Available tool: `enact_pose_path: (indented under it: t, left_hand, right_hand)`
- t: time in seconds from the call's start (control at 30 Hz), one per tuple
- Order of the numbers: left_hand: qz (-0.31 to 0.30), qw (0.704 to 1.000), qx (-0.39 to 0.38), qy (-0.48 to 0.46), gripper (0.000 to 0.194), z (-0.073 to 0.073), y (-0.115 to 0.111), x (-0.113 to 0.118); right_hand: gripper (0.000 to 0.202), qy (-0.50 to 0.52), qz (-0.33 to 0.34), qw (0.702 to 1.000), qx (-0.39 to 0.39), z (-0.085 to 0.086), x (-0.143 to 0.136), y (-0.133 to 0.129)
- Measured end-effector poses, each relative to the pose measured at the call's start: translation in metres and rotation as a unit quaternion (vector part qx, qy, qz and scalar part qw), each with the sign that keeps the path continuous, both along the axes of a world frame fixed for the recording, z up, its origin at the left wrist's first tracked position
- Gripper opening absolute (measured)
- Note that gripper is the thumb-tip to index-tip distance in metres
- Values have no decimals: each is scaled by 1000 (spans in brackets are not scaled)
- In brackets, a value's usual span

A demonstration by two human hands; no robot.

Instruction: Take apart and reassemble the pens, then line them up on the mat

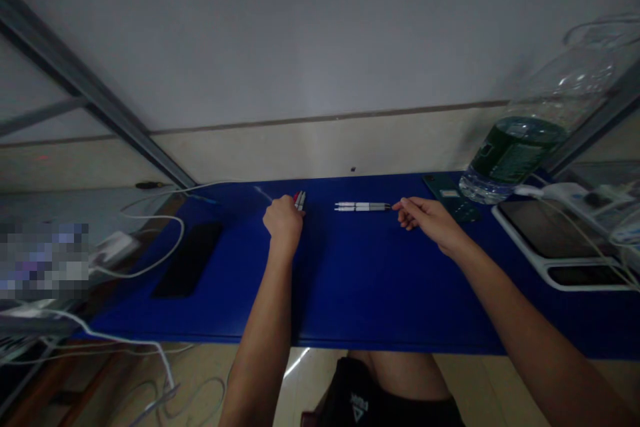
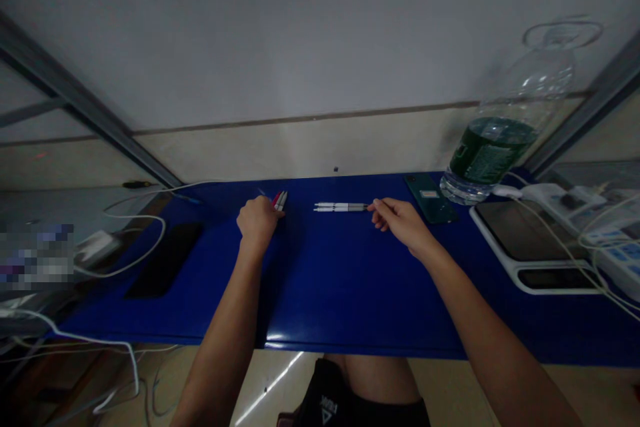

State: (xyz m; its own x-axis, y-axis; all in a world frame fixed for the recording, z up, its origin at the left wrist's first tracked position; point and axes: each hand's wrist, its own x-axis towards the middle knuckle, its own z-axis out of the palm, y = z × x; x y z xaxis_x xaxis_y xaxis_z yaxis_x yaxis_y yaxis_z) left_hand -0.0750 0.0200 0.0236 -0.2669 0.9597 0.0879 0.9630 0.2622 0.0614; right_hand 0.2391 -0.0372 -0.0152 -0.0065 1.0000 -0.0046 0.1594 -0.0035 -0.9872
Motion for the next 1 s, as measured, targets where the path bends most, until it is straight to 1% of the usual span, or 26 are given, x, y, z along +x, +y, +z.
enact_pose_path:
  t: [0.37, 0.53, 0.6, 0.67, 0.7, 0.73, 0.8, 0.87, 0.93, 1.0]
  left_hand:
    - [2, 1000, -1, 8, 38, -1, 0, 0]
    - [2, 1000, 9, 9, 38, 5, -4, 3]
    - [-15, 1000, 16, 8, 36, 7, -5, 9]
    - [-69, 997, 25, -4, 31, 6, -7, 19]
    - [-115, 993, 35, -12, 29, 4, -9, 26]
    - [-174, 983, 54, -17, 27, 0, -10, 33]
    - [-298, 951, 75, -15, 26, -9, -13, 47]
    - [-381, 920, 90, -11, 26, -20, -16, 60]
    - [-434, 896, 96, -9, 28, -30, -18, 68]
    - [-453, 885, 103, -7, 31, -37, -19, 72]
  right_hand:
    - [48, -3, 7, 1000, -3, -2, 1, 0]
    - [48, -11, 10, 1000, 1, -3, 1, 1]
    - [48, -39, 7, 999, 11, -5, 2, 2]
    - [44, -113, -10, 993, 44, -8, 3, 4]
    - [41, -165, -22, 983, 73, -10, 4, 5]
    - [37, -217, -31, 970, 108, -13, 5, 6]
    - [30, -301, -35, 937, 173, -19, 6, 8]
    - [31, -345, -23, 916, 203, -26, 7, 9]
    - [35, -373, -11, 904, 207, -33, 7, 9]
    - [38, -397, 0, 894, 208, -37, 7, 8]
